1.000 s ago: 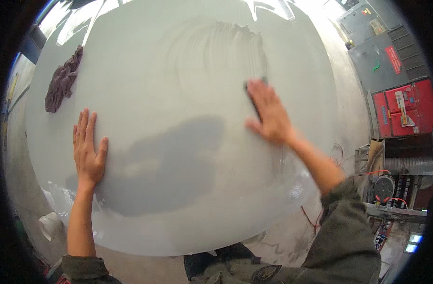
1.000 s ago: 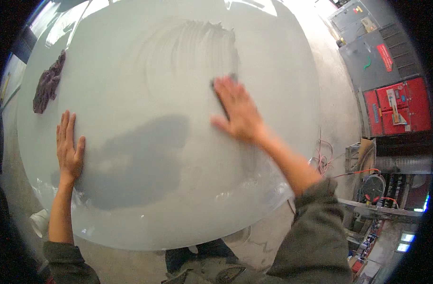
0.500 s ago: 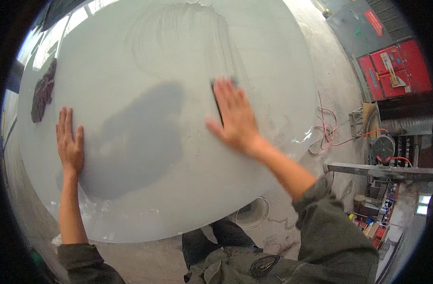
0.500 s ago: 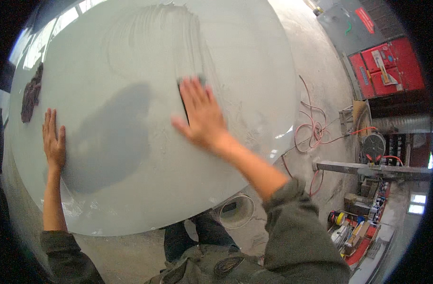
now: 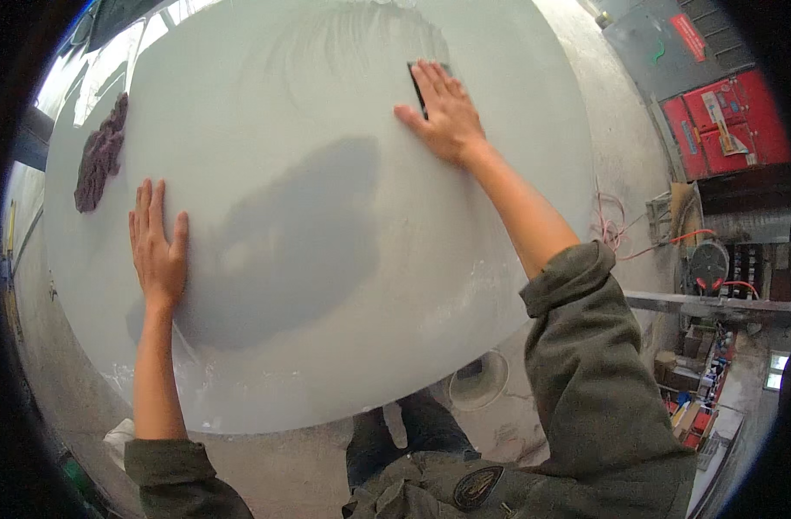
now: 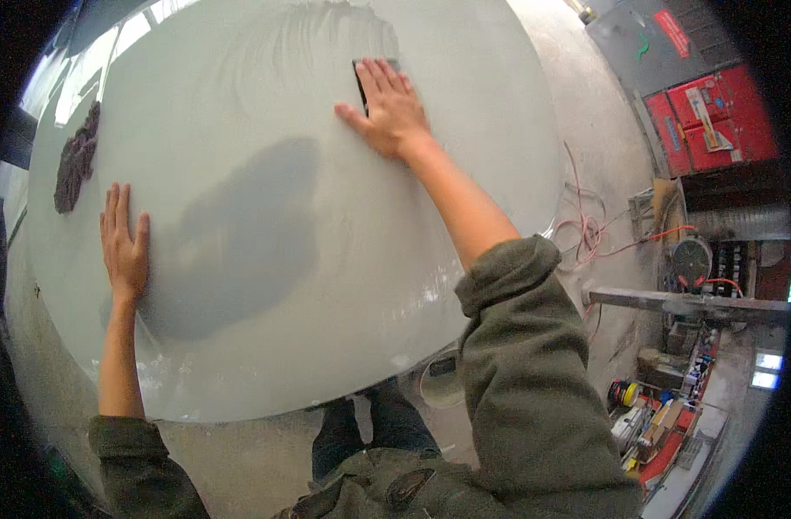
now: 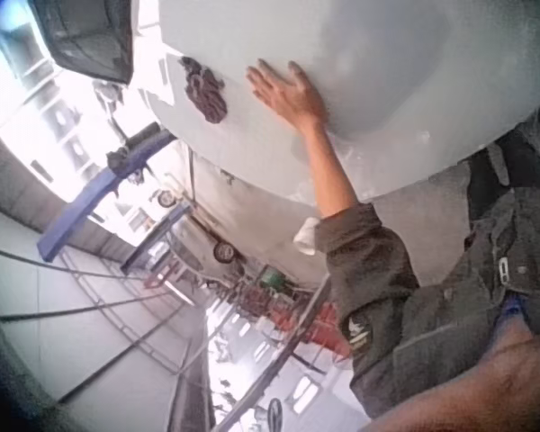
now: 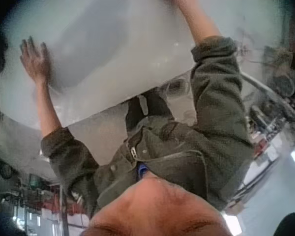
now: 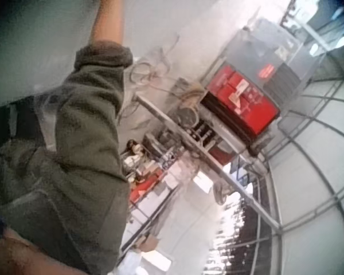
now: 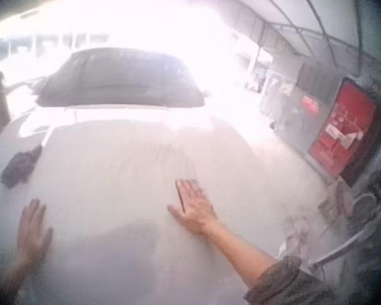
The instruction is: The person repeatedly wipes the hood of a white car with a purple cloth and a black sponge, occasionally dipping the sponge into a bucket of water. The hood surface becomes progressively wetter as the person continues the cleaning motion across the entire hood area.
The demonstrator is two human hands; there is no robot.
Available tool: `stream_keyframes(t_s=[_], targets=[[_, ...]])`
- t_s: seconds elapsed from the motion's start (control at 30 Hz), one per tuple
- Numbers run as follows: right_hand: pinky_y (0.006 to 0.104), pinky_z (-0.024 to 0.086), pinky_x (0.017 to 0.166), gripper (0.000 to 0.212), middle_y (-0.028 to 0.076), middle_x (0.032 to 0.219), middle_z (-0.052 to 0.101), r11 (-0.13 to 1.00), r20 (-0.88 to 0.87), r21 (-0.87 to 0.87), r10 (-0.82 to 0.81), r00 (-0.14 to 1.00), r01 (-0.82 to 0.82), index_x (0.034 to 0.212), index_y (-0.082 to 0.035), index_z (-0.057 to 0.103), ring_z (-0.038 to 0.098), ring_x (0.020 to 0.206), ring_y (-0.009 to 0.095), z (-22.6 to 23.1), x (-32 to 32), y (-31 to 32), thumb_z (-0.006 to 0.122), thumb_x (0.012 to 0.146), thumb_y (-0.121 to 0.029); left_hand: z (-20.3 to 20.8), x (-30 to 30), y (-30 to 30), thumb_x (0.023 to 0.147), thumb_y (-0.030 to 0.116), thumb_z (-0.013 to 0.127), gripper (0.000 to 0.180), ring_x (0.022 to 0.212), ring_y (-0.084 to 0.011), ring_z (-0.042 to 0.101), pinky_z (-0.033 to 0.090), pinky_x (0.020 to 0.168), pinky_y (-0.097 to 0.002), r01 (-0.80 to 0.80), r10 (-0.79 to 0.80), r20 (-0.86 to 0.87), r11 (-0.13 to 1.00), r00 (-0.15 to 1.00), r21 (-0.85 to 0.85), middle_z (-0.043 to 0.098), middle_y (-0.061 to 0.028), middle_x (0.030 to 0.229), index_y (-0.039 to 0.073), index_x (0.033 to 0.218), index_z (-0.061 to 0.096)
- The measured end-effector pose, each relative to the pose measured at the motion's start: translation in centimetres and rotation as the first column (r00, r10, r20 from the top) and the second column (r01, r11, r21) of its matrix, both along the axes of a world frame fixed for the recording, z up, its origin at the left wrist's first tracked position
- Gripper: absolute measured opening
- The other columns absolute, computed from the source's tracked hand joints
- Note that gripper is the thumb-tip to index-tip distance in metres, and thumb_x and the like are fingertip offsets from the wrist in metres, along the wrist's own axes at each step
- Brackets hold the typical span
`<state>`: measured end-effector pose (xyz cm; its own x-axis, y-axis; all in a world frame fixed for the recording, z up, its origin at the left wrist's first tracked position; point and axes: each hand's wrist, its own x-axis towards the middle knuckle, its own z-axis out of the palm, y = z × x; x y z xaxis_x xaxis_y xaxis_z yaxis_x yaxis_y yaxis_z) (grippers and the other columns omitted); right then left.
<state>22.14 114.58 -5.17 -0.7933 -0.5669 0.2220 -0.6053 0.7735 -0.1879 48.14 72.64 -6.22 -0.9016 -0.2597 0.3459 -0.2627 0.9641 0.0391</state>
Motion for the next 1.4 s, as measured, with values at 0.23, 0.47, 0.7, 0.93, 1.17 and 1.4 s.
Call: stream_keyframes(t_s=[0.23, 0.47, 0.7, 0.93, 1.17, 1.4], targets=[[0.0474, 0.009, 0.131, 0.083, 0.012, 0.174, 0.019, 0.998, -0.045, 0.058, -0.021, 0.999, 0.024, 0.165, -0.005, 0.023, 0.012, 0.162, 0.027, -2.3, 18.5, 1.0, 0.040, 0.104, -0.059, -1.3, -0.1, -2.8, 0.106, 0.053, 0.043, 0.064, 0.158, -0.0220, 0.026, 0.016, 0.131, -0.0434, -0.002, 0.002, -0.008, 0.997, 1.000, -0.071, 0.034, -0.0043, 0.169, 0.021, 0.161, 0.039], [0.0461, 0.004, 0.131, 0.083, 0.011, 0.175, 0.013, 0.952, 0.061, 0.091, 0.288, 0.956, -0.292, 0.166, -0.005, 0.022, 0.006, 0.162, 0.025, -3.7, 34.2, 4.6, 0.041, 0.105, -0.057, -0.8, 0.0, -2.3, 0.106, 0.053, 0.043, 0.064, 0.158, -0.0209, 0.024, 0.016, 0.132, -0.0432, -0.037, 0.037, -0.002, 0.998, 0.999, -0.048, 0.033, -0.0040, 0.169, 0.021, 0.161, 0.038], [0.0463, 0.002, 0.131, 0.091, 0.012, 0.175, 0.010, 0.966, 0.045, 0.033, -0.258, 0.965, 0.257, 0.167, -0.003, 0.013, 0.002, 0.163, 0.026, -2.6, 22.3, 2.9, 0.040, 0.103, -0.063, -0.8, -1.3, 0.3, 0.107, 0.056, 0.038, 0.066, 0.158, -0.0231, 0.024, 0.016, 0.131, -0.0435, 0.023, -0.023, -0.001, 1.000, 1.000, 0.004, 0.033, -0.0069, 0.169, 0.018, 0.161, 0.039], [0.0471, 0.001, 0.131, 0.095, 0.015, 0.175, 0.007, 0.993, 0.071, -0.112, 0.031, 0.997, -0.023, 0.166, -0.002, 0.009, 0.004, 0.162, 0.029, -3.8, 38.9, -9.0, 0.045, 0.101, -0.061, -3.8, -1.2, -5.4, 0.107, 0.056, 0.036, 0.068, 0.159, -0.0253, 0.023, 0.013, 0.131, -0.0445, 0.078, -0.080, -0.025, 0.993, 0.996, -0.093, 0.032, -0.0098, 0.169, 0.016, 0.162, 0.037], [0.0428, 0.001, 0.132, 0.089, 0.008, 0.175, 0.013, 0.993, 0.036, -0.027, 0.118, 0.992, -0.117, 0.167, -0.008, 0.017, 0.006, 0.162, 0.022, -4.0, 33.9, 2.0, 0.039, 0.102, -0.065, -2.4, -0.9, -6.0, 0.108, 0.056, 0.037, 0.069, 0.159, -0.0270, 0.022, 0.013, 0.130, -0.0462, 0.104, -0.104, -0.001, 0.995, 0.995, -0.006, 0.030, -0.0114, 0.170, 0.014, 0.162, 0.037], [0.0456, 0.005, 0.131, 0.086, 0.011, 0.174, 0.016, 0.924, 0.009, -0.102, -0.371, 0.929, 0.370, 0.166, -0.006, 0.019, 0.009, 0.162, 0.024, -4.6, 23.3, 10.0, 0.036, 0.105, -0.063, -1.9, -1.8, -3.7, 0.108, 0.052, 0.038, 0.066, 0.158, -0.0273, 0.024, 0.015, 0.129, -0.0447, 0.114, -0.114, -0.009, 0.993, 0.993, 0.042, 0.033, -0.0122, 0.168, 0.012, 0.160, 0.039]])
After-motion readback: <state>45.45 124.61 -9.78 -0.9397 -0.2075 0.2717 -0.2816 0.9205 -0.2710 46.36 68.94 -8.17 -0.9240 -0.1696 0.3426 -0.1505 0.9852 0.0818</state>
